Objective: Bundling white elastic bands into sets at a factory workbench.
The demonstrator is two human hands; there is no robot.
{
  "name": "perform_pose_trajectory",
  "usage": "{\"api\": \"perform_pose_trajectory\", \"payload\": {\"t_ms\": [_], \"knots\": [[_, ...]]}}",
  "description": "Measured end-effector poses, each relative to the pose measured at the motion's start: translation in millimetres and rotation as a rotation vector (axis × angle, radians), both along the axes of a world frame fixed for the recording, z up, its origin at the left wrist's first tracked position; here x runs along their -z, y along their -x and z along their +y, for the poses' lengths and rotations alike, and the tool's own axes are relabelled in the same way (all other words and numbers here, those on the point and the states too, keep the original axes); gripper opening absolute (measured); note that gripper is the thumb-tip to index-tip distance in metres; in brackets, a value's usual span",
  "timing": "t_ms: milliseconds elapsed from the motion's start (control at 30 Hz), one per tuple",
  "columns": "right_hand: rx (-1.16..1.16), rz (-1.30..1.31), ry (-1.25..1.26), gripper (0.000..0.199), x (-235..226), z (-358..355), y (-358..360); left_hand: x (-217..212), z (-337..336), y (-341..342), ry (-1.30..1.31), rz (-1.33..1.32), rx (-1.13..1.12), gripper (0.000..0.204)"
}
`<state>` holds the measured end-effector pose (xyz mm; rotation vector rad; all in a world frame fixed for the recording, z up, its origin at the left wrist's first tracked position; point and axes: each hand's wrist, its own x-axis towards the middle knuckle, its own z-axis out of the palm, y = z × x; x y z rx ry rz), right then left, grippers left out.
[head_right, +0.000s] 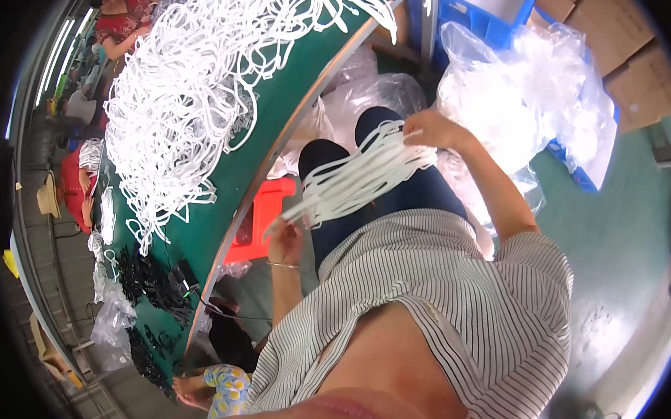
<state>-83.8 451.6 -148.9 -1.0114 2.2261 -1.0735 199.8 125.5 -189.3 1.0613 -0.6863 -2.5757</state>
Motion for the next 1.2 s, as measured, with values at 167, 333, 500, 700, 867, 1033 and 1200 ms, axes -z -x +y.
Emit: {"api": "perform_pose_trajectory", "payload": {"t_ms": [167,333,500,700,867,1033,1200], "knots": [[0.025,0.295,0.080,0.021,-7.6,-13.3,11.1,58.4,-20.6,-36.5,-0.121,-0.182,0.091,0.009],[0.440,0.328,0.208,0.018,-54.6,-40.6,110.8,75.1,-34.0,-48.6,-0.087,-0.532,0.058,0.010],[0.668,0.830,0.256,0.028,-85.5,-98.3,232.3,45.8,-23.3,-23.6,0.386,-0.474,0.019,0.024],[0.690,0.674,0.126,0.021,-99.4,-120.5,288.9,-37.0,23.9,60.3,0.817,-0.182,0.244,0.016],[0.627,0.335,0.607,0.017,-106.4,-98.1,224.8,-86.0,59.1,130.3,0.911,0.185,0.463,0.016],[0.478,0.059,0.788,0.010,-115.2,-71.1,138.7,-131.2,85.4,223.5,0.883,0.387,0.654,0.019],[0.450,-0.092,0.822,0.008,-119.3,-51.5,47.8,-143.1,112.7,311.2,0.227,0.390,0.701,0.029]]}}
